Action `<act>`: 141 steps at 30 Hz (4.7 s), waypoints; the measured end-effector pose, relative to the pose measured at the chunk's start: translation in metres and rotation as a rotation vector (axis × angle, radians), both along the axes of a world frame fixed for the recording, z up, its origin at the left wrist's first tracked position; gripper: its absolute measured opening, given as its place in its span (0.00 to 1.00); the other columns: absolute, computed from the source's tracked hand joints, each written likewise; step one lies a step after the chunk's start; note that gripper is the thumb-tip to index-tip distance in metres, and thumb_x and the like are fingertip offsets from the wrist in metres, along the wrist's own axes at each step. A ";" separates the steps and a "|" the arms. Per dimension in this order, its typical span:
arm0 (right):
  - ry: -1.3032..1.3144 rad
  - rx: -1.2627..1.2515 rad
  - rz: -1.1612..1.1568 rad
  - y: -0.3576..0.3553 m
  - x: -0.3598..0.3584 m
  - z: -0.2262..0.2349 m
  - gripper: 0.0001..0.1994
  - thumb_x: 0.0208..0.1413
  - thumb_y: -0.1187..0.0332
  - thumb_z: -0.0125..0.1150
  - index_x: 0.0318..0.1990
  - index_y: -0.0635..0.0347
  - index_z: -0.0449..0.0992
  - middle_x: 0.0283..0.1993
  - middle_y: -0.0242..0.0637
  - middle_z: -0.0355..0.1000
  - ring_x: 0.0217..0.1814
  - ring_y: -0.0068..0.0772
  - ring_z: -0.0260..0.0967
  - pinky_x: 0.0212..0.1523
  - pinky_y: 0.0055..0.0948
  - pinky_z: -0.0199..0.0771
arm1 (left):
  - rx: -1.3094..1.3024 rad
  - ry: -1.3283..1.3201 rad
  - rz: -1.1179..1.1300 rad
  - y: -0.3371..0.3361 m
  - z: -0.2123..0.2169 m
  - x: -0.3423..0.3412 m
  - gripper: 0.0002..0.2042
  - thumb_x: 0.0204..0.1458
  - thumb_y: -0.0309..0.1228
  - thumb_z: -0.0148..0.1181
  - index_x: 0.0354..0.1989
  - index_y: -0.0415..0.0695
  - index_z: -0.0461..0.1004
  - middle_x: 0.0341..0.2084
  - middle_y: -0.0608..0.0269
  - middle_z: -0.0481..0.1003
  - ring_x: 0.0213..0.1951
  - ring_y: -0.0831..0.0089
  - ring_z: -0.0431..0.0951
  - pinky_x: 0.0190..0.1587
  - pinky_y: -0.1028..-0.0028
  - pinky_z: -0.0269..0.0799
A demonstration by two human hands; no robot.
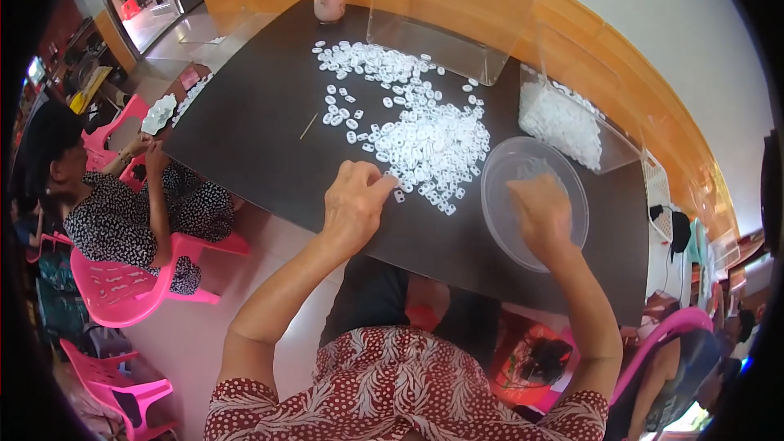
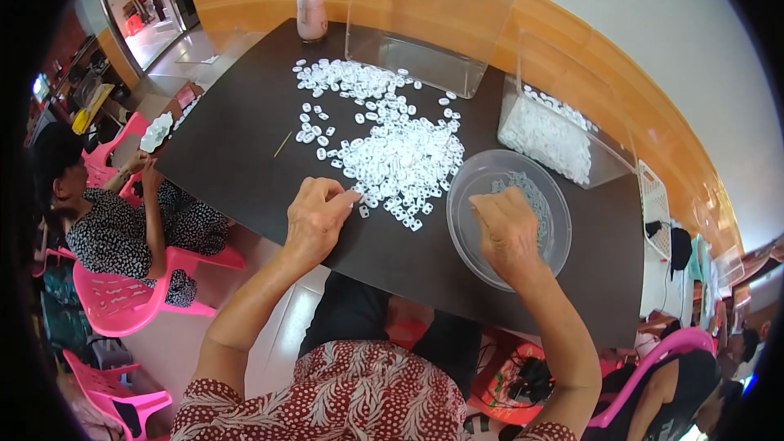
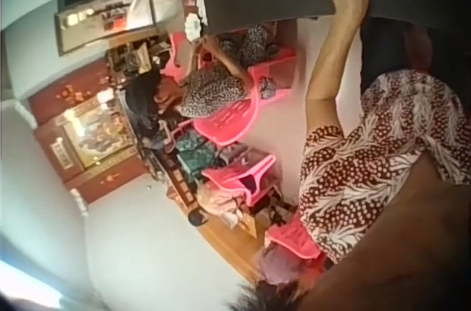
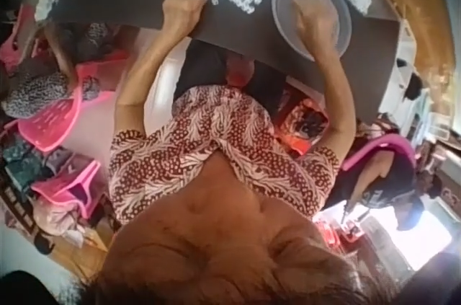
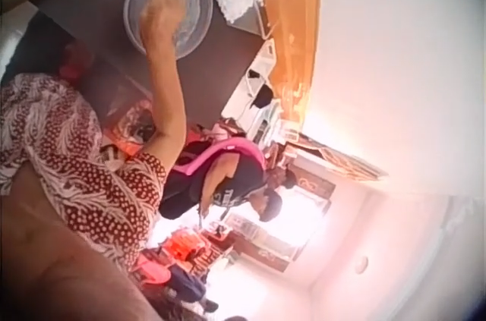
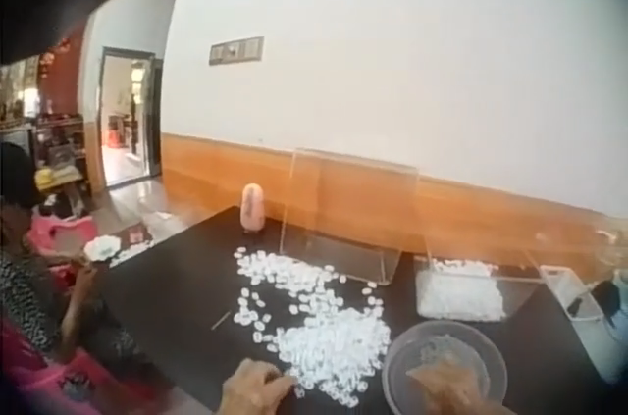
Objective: Assembling small white plastic components by inserting tiny grey pieces into them manually.
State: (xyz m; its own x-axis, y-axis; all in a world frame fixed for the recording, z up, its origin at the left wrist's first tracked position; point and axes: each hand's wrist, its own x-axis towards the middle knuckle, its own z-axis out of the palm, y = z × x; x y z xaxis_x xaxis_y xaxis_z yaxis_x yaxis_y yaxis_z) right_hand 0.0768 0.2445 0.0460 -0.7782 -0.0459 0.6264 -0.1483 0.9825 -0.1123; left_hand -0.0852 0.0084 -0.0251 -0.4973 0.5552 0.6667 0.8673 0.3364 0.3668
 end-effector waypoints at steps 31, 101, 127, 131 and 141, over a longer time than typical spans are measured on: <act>-0.320 -0.185 -0.273 0.015 -0.034 -0.060 0.05 0.44 0.70 0.60 0.24 0.61 0.72 0.27 0.46 0.72 0.34 0.51 0.68 0.37 0.45 0.67 | 0.460 -1.380 -0.560 -0.017 0.034 0.100 0.03 0.54 0.23 0.55 0.34 0.37 0.69 0.27 0.58 0.75 0.25 0.79 0.73 0.27 0.80 0.72; -0.120 -0.511 -0.143 -0.007 -0.003 -0.017 0.03 0.46 0.76 0.58 0.30 0.59 0.74 0.24 0.36 0.68 0.30 0.38 0.64 0.33 0.34 0.65 | -0.206 0.006 -0.002 0.028 -0.001 -0.010 0.03 0.37 0.23 0.57 0.22 0.39 0.74 0.26 0.53 0.69 0.34 0.56 0.68 0.35 0.62 0.67; -0.139 -1.279 0.109 -0.093 0.008 -0.004 0.06 0.50 0.78 0.61 0.37 0.64 0.75 0.34 0.28 0.70 0.34 0.15 0.66 0.36 0.17 0.67 | 0.693 -1.550 -0.594 0.005 0.044 0.067 0.05 0.49 0.24 0.62 0.31 0.37 0.73 0.23 0.60 0.74 0.22 0.78 0.70 0.25 0.80 0.66; -0.098 -1.338 0.126 -0.104 0.006 -0.010 0.06 0.51 0.78 0.61 0.37 0.64 0.75 0.35 0.29 0.70 0.35 0.14 0.67 0.36 0.16 0.67 | 0.691 -1.487 -0.544 -0.002 0.041 0.072 0.05 0.50 0.23 0.60 0.34 0.36 0.74 0.24 0.60 0.74 0.23 0.78 0.71 0.26 0.80 0.67; 0.048 -1.088 0.118 -0.111 0.000 -0.024 0.09 0.46 0.81 0.62 0.37 0.64 0.74 0.30 0.33 0.68 0.29 0.20 0.63 0.31 0.19 0.65 | 0.718 -1.465 -0.576 -0.005 0.038 0.073 0.06 0.51 0.24 0.59 0.36 0.35 0.74 0.27 0.59 0.75 0.29 0.75 0.74 0.30 0.77 0.70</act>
State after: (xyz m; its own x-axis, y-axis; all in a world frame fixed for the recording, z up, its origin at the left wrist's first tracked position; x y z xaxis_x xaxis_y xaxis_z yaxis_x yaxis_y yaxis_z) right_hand 0.0769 0.1332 0.0218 -0.7789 0.4774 0.4066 -0.2626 0.3404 -0.9028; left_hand -0.0119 0.0030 0.0132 -0.7276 0.6840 0.0527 -0.3564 -0.4425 0.8229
